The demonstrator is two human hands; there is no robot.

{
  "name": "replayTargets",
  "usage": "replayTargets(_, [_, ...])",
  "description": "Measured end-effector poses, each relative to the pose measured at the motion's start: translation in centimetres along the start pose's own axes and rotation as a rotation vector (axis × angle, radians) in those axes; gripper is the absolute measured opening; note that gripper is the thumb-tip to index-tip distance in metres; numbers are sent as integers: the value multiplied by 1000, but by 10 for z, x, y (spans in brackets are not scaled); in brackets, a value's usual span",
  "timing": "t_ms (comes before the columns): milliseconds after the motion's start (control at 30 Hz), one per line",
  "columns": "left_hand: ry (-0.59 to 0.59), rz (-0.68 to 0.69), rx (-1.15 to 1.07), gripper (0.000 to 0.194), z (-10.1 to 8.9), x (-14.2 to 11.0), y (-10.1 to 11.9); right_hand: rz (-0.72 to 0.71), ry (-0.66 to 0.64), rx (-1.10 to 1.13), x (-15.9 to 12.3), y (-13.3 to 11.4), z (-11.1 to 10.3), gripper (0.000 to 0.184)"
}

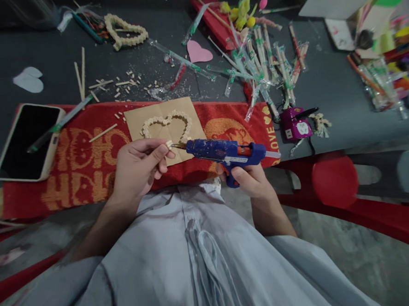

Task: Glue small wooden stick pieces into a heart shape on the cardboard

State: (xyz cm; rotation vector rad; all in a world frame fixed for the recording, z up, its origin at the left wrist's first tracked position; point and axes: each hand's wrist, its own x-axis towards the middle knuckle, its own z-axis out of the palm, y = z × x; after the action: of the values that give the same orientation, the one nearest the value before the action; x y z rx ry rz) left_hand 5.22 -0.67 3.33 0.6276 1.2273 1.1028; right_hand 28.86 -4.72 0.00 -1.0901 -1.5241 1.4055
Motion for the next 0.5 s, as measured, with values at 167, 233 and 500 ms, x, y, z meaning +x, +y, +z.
replayTargets(167, [12, -15, 12, 17, 0, 0, 0, -3, -13, -15, 2, -1, -1, 47])
replayTargets(233, [8, -18, 3, 16, -1, 0, 0, 19, -18, -15, 2, -1, 0, 50])
replayTargets(500, [30, 9, -20, 15, -3, 7, -3, -4, 41, -76, -1, 5, -13, 40])
